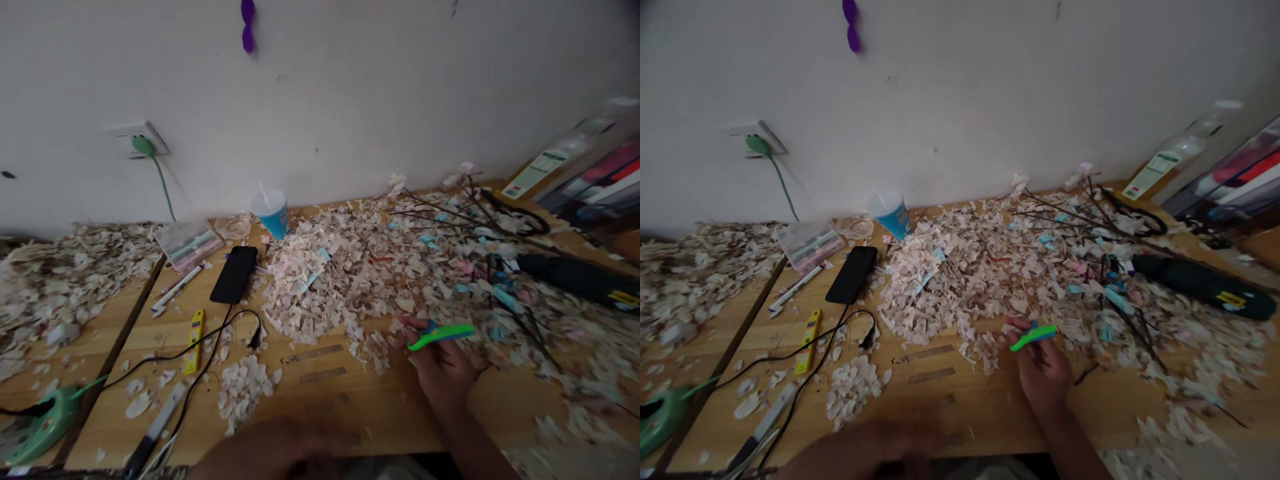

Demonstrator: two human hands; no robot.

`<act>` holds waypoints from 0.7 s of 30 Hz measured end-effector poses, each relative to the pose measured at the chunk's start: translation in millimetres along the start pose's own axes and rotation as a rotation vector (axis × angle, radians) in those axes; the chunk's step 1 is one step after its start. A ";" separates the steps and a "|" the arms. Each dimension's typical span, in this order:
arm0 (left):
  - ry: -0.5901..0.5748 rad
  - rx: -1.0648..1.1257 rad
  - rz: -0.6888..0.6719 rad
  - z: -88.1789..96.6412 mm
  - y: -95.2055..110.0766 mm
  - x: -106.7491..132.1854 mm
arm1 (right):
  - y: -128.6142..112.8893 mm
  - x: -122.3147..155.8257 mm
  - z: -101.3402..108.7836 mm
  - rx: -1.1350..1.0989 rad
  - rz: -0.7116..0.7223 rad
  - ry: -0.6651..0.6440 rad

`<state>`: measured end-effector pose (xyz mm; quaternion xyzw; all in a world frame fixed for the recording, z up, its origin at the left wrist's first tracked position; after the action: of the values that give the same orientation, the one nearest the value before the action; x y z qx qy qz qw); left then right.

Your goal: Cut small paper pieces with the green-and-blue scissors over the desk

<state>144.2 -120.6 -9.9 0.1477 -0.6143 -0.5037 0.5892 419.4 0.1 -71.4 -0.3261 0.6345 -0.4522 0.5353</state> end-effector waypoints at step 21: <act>1.245 -0.293 -0.240 121.3 42.4 -72.8 | 3.5 9.1 2.0 0.196 0.142 -0.168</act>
<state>74.9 8.9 6.3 0.3977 -0.0622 -0.4647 0.7887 419.7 -7.2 -78.2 -0.2631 0.5617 -0.4442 0.6465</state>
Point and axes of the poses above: each hand's wrist, its own x-axis away from the middle knuckle, its own z-axis out of the back of the hand, y = z × x, the point moved 4 cm from there along -x, towards the middle knuckle, and after that the axes turned 14 degrees about z, right-handed, at the moved point
